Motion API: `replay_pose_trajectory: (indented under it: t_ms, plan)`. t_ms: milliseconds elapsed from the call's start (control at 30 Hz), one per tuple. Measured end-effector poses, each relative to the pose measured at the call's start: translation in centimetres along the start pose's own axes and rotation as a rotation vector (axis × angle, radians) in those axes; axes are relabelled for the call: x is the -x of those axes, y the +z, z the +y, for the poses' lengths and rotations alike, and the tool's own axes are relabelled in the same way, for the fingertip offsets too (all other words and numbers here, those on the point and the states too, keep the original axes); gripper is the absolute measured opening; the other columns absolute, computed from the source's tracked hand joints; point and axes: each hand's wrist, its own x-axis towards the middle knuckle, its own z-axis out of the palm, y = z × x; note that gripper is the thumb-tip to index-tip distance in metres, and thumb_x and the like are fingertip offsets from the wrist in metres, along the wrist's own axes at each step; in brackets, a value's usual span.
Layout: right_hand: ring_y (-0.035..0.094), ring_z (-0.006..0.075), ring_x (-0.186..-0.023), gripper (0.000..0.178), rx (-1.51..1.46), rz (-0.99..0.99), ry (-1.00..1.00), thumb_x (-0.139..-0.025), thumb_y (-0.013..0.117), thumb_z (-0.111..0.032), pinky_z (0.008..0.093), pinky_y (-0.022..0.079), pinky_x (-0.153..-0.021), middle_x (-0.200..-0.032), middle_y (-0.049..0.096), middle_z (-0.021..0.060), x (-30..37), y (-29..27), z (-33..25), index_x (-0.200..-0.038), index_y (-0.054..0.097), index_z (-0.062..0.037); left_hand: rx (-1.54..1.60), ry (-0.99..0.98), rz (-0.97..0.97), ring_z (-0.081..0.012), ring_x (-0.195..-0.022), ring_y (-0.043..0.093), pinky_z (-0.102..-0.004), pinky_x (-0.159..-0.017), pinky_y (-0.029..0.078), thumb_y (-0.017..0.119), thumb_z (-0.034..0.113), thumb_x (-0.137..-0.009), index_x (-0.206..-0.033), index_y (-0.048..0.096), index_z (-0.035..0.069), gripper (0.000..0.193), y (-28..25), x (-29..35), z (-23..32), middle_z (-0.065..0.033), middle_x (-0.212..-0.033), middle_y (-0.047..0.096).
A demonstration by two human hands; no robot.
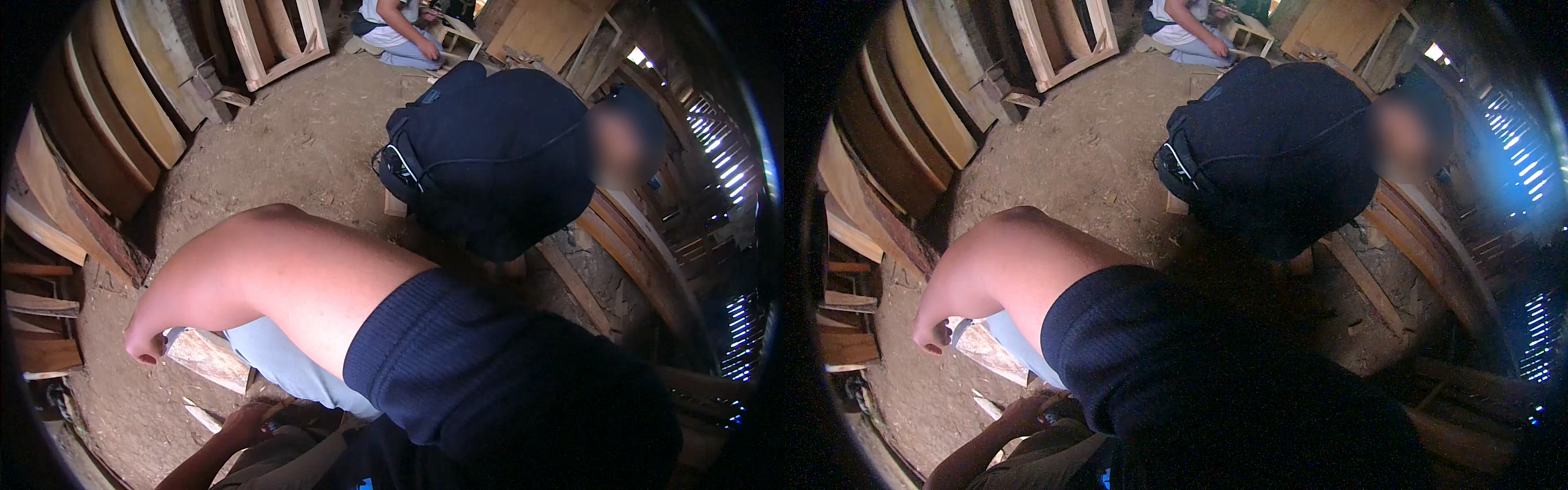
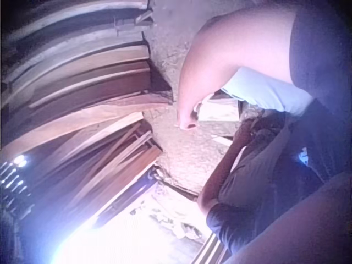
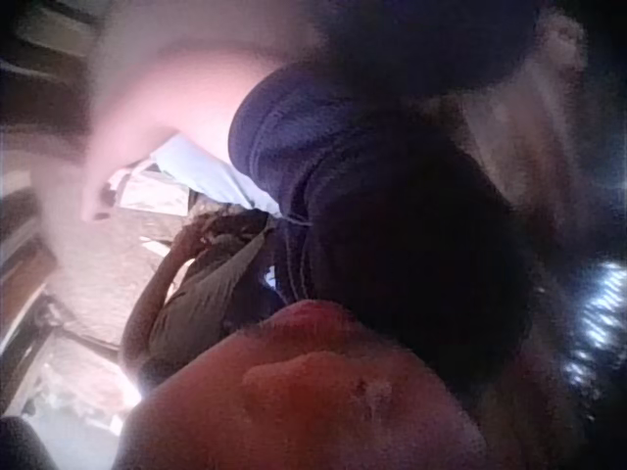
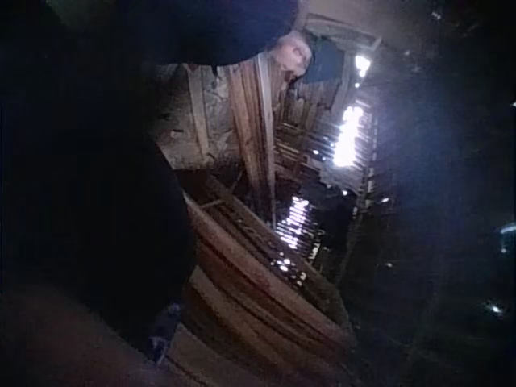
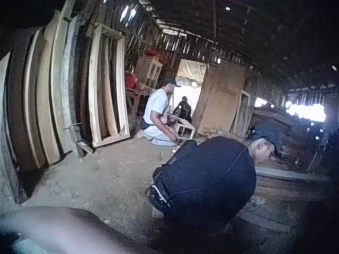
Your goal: The person sits on the floor and uses a knife to carve a small wooden stick, repeatedly shaving off thin layers. The person occasionally pauses to inspect the carved piece and then resumes carving.
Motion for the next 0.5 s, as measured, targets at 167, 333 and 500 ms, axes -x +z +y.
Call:
replay_pose_trajectory:
  t_ms: [167, 333, 500]
  plan:
    - [0.067, 0.0219, -0.076, 0.035, -0.041, -0.043, 0.057, -0.070, 0.067, -0.010, 0.0404, 0.053, -0.063, -0.089, 0.070, 0.0084, 0.3, 0.0, 1.2, -0.105, 0.069, -0.0161, -0.001, 0.029, -0.021, -0.0369, -0.099, 0.061, -0.0476, -0.081, 0.048, 0.079, 0.035, -0.066, -0.110, 0.058, 0.007, 0.056, -1.3, 0.4, 2.2, -0.0185, -0.102, 0.065]
    - [0.067, 0.0219, -0.076, 0.037, -0.013, -0.045, 0.063, -0.071, 0.066, -0.008, 0.0409, 0.053, -0.062, -0.088, 0.070, 0.0089, 0.3, -0.8, 1.9, -0.107, 0.068, -0.0164, -0.024, 0.127, 0.048, -0.0380, -0.092, 0.063, -0.0484, -0.078, 0.049, 0.075, 0.040, -0.069, -0.105, 0.057, 0.007, 0.052, 2.7, -1.0, -3.5, -0.0190, -0.094, 0.065]
    - [0.066, 0.0215, -0.073, 0.033, -0.026, -0.013, 0.077, -0.069, 0.067, -0.010, 0.0396, 0.052, -0.063, -0.084, 0.070, 0.0092, 2.4, -0.8, 0.3, -0.102, 0.069, -0.0131, -0.046, -0.008, -0.089, -0.0382, -0.089, 0.063, -0.0490, -0.075, 0.049, 0.071, 0.040, -0.074, -0.102, 0.055, 0.007, 0.046, 1.8, -0.6, -2.2, -0.0182, -0.091, 0.066]
